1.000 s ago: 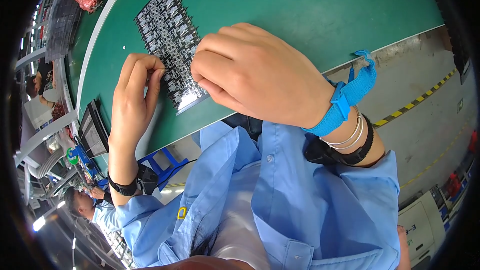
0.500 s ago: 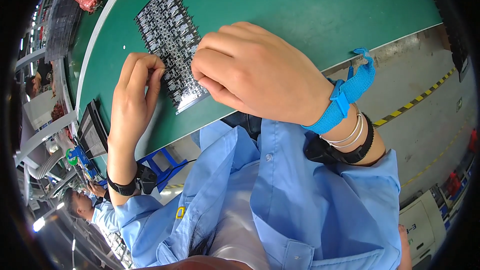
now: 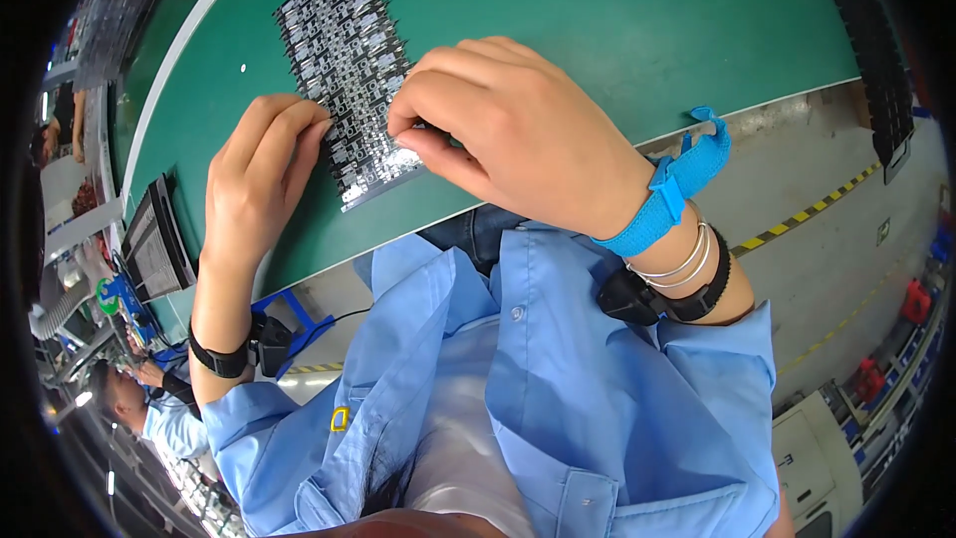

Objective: The person picks up small components from a bag and places them onto a circuit board panel by hand. After filling the panel, the person moves it onto a tray and retrieves a new panel to repeat the process.

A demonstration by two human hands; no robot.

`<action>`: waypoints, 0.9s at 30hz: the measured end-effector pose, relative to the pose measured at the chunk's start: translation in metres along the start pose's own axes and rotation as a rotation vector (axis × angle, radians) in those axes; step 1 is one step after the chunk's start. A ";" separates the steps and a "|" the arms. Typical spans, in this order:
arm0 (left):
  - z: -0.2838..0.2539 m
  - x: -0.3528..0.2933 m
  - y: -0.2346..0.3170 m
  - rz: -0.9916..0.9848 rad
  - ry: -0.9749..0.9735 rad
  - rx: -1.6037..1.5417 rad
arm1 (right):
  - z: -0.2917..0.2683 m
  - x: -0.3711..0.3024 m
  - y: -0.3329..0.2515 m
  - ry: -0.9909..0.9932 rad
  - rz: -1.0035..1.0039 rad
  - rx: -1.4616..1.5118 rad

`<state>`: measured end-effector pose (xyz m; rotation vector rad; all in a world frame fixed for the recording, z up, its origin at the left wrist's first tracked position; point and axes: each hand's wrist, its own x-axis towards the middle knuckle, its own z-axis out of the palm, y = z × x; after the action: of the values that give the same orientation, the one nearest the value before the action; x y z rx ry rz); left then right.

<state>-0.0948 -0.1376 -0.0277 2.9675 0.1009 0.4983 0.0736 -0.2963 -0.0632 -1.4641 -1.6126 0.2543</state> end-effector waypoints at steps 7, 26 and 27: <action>0.003 -0.004 -0.004 0.011 0.032 -0.044 | 0.001 0.002 -0.001 -0.014 -0.017 -0.038; -0.006 -0.035 0.009 -0.048 -0.158 0.069 | -0.009 0.034 0.010 -0.227 0.010 -0.079; -0.006 -0.035 0.008 -0.055 -0.152 0.063 | -0.008 0.032 0.012 -0.218 -0.004 -0.071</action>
<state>-0.1290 -0.1477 -0.0322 3.0415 0.1852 0.2667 0.0915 -0.2680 -0.0515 -1.5284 -1.8146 0.3685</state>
